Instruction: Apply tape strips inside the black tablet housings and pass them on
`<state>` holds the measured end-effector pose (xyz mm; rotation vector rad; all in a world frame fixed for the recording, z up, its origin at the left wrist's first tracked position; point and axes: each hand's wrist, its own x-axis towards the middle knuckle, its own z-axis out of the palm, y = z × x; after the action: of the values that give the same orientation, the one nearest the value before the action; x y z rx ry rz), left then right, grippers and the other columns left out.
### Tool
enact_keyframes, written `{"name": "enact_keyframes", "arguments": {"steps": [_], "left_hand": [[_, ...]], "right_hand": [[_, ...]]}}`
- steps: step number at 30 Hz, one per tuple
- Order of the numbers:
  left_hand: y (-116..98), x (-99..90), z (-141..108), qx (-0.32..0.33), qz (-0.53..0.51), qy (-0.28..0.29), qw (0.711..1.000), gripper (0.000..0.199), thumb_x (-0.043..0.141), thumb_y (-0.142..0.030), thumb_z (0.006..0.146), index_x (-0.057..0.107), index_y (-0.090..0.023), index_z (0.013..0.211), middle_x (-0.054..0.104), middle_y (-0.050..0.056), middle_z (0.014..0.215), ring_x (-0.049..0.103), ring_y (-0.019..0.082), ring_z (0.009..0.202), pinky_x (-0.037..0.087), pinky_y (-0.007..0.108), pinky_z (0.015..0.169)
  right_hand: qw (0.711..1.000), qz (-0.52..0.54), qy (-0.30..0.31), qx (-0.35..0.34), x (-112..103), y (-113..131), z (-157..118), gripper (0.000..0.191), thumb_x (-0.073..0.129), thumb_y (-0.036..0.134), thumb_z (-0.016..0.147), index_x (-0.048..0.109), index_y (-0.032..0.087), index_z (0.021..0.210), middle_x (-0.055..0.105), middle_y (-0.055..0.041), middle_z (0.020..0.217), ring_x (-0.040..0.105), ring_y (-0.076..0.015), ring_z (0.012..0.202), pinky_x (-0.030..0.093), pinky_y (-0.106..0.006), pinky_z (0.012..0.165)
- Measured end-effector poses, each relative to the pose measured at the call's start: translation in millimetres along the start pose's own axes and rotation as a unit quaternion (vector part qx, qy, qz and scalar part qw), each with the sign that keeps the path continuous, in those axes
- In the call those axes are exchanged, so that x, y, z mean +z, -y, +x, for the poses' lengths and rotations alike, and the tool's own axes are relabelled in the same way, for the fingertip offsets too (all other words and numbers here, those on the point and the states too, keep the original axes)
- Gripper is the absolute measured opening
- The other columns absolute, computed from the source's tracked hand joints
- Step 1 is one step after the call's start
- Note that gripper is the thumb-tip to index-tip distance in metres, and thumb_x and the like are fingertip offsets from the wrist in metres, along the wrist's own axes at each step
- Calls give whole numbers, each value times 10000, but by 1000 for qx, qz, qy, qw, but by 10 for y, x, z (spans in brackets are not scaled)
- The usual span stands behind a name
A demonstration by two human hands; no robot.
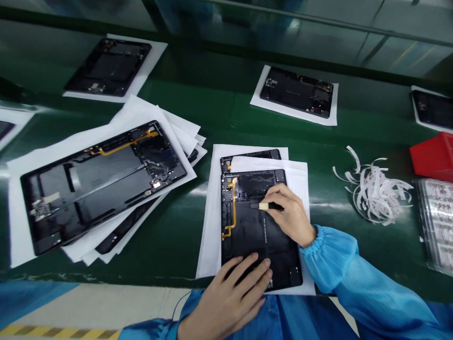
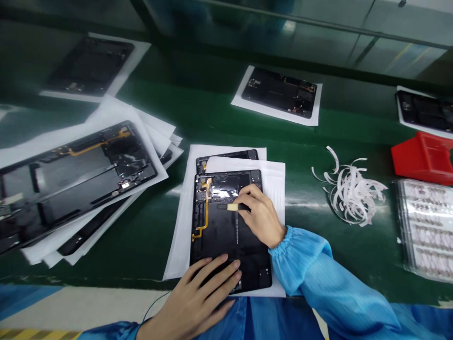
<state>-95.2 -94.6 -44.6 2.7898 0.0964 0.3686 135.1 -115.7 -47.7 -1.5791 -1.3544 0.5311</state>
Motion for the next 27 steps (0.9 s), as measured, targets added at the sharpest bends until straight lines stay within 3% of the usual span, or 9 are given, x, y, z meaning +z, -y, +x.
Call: {"name": "enact_keyframes", "arguments": {"steps": [6,11,13,16,18,21,23,27], "left_hand": [[69,-137,86,29,39,23,999,663,396,-700,912,659,-172,1216,660,6,1295,492,234,1191,330,349,947],[106,-171,117,24,59,49,997,745,373,-749,881,604,-176,1298,622,9,1349,470,238,1214,340,328,881],[132,-172,139,24,55,49,997,744,373,-754,876,621,-170,1264,628,23,1339,472,242,1213,337,328,888],[205,-181,214,7,36,40,999,772,369,-797,840,666,-139,1114,632,76,1327,447,286,1259,293,373,998],[275,-189,295,-6,30,41,999,775,382,-814,820,658,-130,1060,613,102,1347,400,325,1319,204,425,1100],[384,-198,446,-14,47,58,997,719,413,-765,850,630,-123,1090,549,104,1418,329,350,1388,54,458,1178],[440,-187,547,-27,67,60,996,646,418,-697,897,613,-121,1117,514,95,1453,309,351,1410,5,470,1191],[459,-106,674,-74,82,48,993,462,399,-525,987,584,-126,1128,487,85,1477,317,347,1423,76,551,1188]], "right_hand": [[1000,-9,9,1,3,-14,-11,310,548,-63,814,646,204,938,555,-51,989,596,-200,906,526,-320,824],[1000,-3,4,-4,8,-28,-19,306,549,-53,819,643,211,942,558,-47,982,601,-199,896,536,-319,810],[1000,-7,4,-1,20,-29,-19,328,545,-58,810,645,220,954,555,-43,982,600,-201,908,539,-322,820],[1000,-9,-4,14,30,-17,-12,442,544,-63,801,625,237,1115,552,-53,1061,585,-206,963,532,-323,845],[998,8,-39,38,22,-6,-6,458,600,-14,820,599,249,1195,556,-47,1075,580,-182,852,534,-297,768],[988,66,-115,79,-3,0,-8,257,695,151,861,642,242,1095,564,-22,997,512,-131,643,481,-253,585],[984,94,-128,85,-12,-7,-15,134,693,224,884,665,232,1015,568,-26,984,530,-137,667,454,-250,562],[987,96,-102,72,12,-18,11,90,656,252,913,684,224,994,588,-46,992,575,-164,756,457,-262,590]]}}
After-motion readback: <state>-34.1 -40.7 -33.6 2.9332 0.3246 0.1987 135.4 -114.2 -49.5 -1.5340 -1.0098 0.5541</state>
